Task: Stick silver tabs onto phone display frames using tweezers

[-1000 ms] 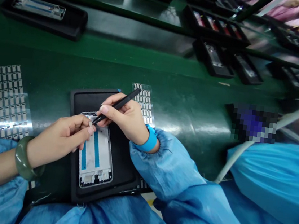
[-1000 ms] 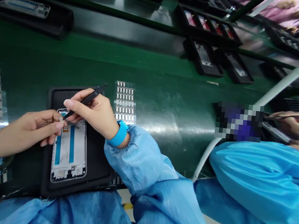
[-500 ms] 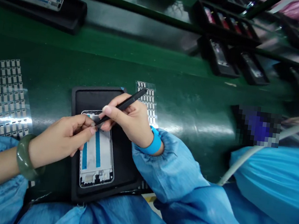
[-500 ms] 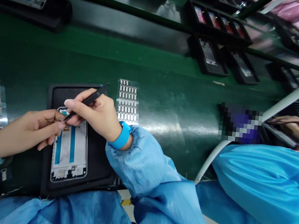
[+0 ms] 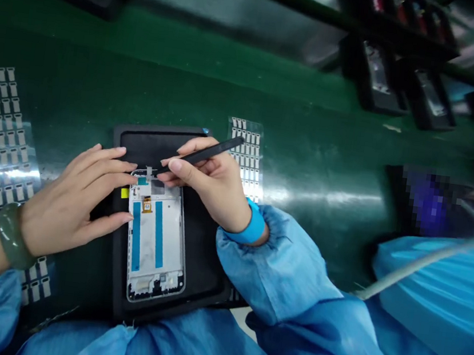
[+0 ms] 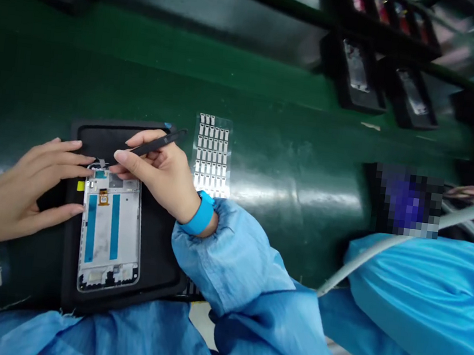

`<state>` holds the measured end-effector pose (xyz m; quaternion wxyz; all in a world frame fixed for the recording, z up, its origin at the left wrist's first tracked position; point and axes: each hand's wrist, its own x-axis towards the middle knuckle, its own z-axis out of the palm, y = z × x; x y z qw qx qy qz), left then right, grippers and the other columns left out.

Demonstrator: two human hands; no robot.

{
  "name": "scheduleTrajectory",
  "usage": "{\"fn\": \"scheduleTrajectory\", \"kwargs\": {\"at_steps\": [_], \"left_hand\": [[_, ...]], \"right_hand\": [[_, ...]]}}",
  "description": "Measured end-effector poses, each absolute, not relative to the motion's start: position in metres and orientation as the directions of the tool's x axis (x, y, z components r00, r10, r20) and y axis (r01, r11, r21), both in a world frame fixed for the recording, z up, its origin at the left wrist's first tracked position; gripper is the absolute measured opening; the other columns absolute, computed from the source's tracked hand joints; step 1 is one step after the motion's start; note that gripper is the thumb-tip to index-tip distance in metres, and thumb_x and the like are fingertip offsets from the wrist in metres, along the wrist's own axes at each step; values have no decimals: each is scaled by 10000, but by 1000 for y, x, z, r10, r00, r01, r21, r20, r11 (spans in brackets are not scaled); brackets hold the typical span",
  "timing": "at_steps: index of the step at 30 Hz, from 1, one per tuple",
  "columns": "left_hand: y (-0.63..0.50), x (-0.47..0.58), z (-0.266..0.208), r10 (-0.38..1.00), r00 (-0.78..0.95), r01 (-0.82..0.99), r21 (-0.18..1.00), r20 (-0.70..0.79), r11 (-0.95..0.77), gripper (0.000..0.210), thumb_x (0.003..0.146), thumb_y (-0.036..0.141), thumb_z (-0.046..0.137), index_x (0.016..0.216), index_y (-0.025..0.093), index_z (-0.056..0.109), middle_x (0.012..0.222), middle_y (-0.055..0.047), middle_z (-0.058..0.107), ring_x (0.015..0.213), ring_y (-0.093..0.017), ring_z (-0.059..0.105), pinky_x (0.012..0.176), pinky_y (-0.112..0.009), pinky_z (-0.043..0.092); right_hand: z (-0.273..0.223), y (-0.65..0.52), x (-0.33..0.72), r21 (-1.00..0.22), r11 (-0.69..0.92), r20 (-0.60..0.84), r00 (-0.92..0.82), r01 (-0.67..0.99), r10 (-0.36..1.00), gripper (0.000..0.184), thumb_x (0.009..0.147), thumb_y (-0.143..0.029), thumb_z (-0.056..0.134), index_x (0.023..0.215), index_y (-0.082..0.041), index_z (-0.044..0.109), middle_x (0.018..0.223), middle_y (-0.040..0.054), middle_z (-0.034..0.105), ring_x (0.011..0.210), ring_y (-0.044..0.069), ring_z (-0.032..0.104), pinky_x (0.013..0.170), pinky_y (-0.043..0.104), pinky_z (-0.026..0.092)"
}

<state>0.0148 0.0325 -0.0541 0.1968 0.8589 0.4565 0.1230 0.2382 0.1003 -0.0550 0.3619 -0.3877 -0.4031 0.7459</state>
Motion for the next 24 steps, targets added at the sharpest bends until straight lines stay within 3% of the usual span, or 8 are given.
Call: {"fn": "scheduleTrajectory", "kwargs": {"at_steps": [10,24], "left_hand": [[36,13,-54,829,556,711,482,60,-512,374,845,384,583,1191,255,523,1332,-49,540,1363,-272,348,1138,-540,286],[34,15,-52,838,545,713,508,33,-483,374,860,396,568,1209,280,502,1334,-19,542,1371,-269,329,1151,-529,254]], "right_hand": [[-50,95,236,-940,-325,-276,-340,-98,899,260,721,-289,750,785,-222,507,668,-44,684,650,132,723,579,199,600],[-50,94,241,-950,-310,-268,-399,-44,877,197,764,-248,716,766,-218,521,683,-25,701,624,123,713,564,197,588]]}}
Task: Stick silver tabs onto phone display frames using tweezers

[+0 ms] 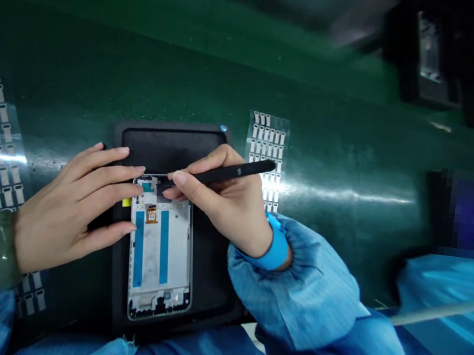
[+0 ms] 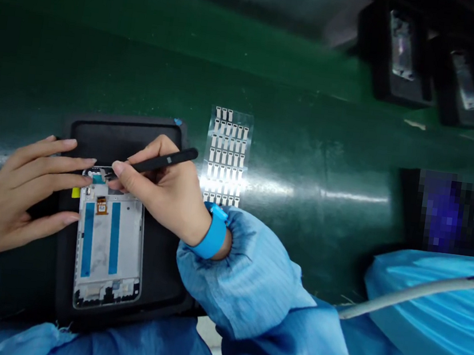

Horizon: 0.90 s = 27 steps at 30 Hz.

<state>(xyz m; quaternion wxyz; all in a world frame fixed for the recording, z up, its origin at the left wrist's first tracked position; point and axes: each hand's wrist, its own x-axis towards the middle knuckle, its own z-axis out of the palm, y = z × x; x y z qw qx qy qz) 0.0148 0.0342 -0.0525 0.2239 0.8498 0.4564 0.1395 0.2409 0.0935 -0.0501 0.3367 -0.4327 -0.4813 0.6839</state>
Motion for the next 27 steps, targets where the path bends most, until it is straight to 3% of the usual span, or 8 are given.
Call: {"fn": "scheduleTrajectory", "kwargs": {"at_steps": [27], "left_hand": [[38,14,-55,793,598,694,420,115,-585,367,857,306,582,1198,178,540,1286,-84,571,1336,-296,379,1118,-553,315]], "right_hand": [[-57,94,241,-967,-251,-207,-429,-48,879,241,732,-201,749,785,-197,514,666,-40,668,638,126,717,523,172,581]]}}
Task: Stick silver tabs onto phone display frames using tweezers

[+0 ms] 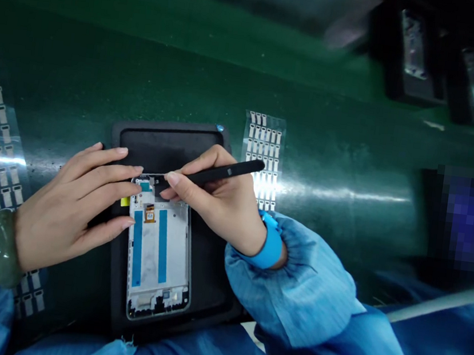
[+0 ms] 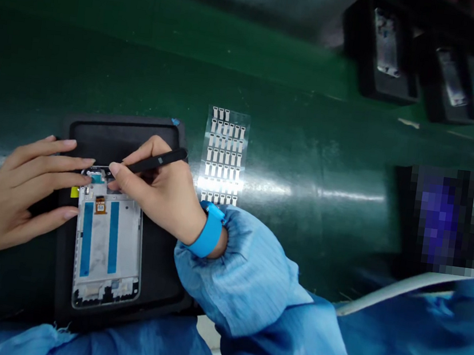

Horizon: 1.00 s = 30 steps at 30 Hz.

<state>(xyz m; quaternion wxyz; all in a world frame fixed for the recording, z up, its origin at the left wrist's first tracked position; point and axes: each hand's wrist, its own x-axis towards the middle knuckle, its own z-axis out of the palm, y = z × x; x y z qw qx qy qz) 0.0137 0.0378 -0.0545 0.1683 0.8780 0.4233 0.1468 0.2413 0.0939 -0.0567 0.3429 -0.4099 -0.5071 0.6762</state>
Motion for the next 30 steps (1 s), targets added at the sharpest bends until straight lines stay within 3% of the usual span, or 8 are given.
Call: {"fn": "scheduleTrajectory", "kwargs": {"at_steps": [12,20,24,27,30], "left_hand": [[38,19,-57,753,638,688,322,158,-650,399,867,243,564,1258,178,519,1253,-118,552,1295,-322,411,1077,-588,361],[34,34,-45,785,607,753,223,127,-619,351,879,246,552,1214,144,558,1189,-140,576,1212,-336,494,1046,-598,387],[31,42,-42,815,564,786,216,130,-579,327,877,233,552,1182,119,571,1195,-151,579,1199,-336,511,1027,-577,416],[30,44,-45,825,544,790,236,155,-565,311,876,211,544,1173,122,572,1180,-145,579,1190,-327,517,1022,-572,422],[30,43,-49,825,535,783,261,180,-565,298,874,201,536,1160,128,571,1155,-137,578,1180,-319,519,1023,-570,421]], "right_hand": [[-56,93,241,-971,-237,-208,-436,-12,876,250,737,-247,748,801,-195,512,687,-34,675,644,123,708,534,193,577],[-58,92,242,-997,-47,-72,-467,64,882,239,748,-235,744,846,-199,528,779,-16,687,715,125,699,620,232,582],[-54,93,240,-998,-66,-63,-331,2,942,204,799,-271,695,856,-216,507,830,-15,669,719,110,689,612,227,589],[-54,98,239,-997,-45,-26,-289,-59,957,180,844,-328,636,873,-221,494,896,-10,649,775,104,680,682,246,601],[-56,104,238,-999,12,28,-385,-44,922,159,871,-351,595,904,-210,527,979,15,631,901,124,662,805,289,588]]}}
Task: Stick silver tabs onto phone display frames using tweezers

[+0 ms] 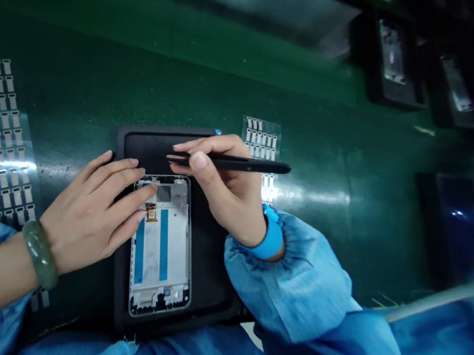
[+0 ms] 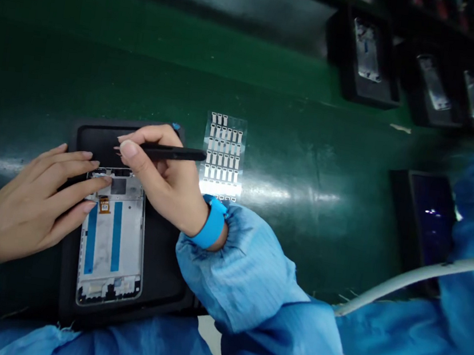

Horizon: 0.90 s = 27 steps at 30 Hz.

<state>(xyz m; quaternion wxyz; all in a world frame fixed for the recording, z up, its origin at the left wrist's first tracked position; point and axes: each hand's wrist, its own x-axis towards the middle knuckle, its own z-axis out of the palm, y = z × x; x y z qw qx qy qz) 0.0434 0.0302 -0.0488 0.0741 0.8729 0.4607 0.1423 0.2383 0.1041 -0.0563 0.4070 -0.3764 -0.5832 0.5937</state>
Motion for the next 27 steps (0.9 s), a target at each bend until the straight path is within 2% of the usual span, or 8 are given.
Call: {"fn": "scheduleTrajectory", "kwargs": {"at_steps": [3,7,18,27], "left_hand": [[31,43,-51,820,546,775,268,172,-573,308,869,200,534,1167,126,562,1153,-141,571,1180,-322,513,1021,-572,421],[31,43,-50,826,540,782,265,163,-564,361,874,205,523,1220,99,527,1158,-152,565,1184,-324,506,1024,-568,418],[29,43,-51,832,526,781,289,175,-554,372,874,204,524,1219,65,531,1173,-162,571,1199,-335,492,1043,-572,395],[28,44,-51,844,514,789,302,150,-535,370,883,206,509,1231,78,515,1192,-157,560,1226,-321,475,1060,-560,388]], "right_hand": [[-59,107,238,-1000,7,13,-472,-15,881,144,870,-309,599,936,-200,533,1004,32,622,918,132,656,815,296,583],[-60,106,238,-1000,0,-2,-485,5,875,151,866,-286,592,948,-196,503,940,23,620,865,124,663,741,258,580],[-53,103,239,-949,273,152,-525,161,837,107,794,-161,585,893,-182,550,867,24,634,779,118,625,716,257,533],[-60,104,242,-973,188,92,-525,131,846,114,806,-205,596,898,-199,529,869,26,626,777,135,630,713,286,542]]}}
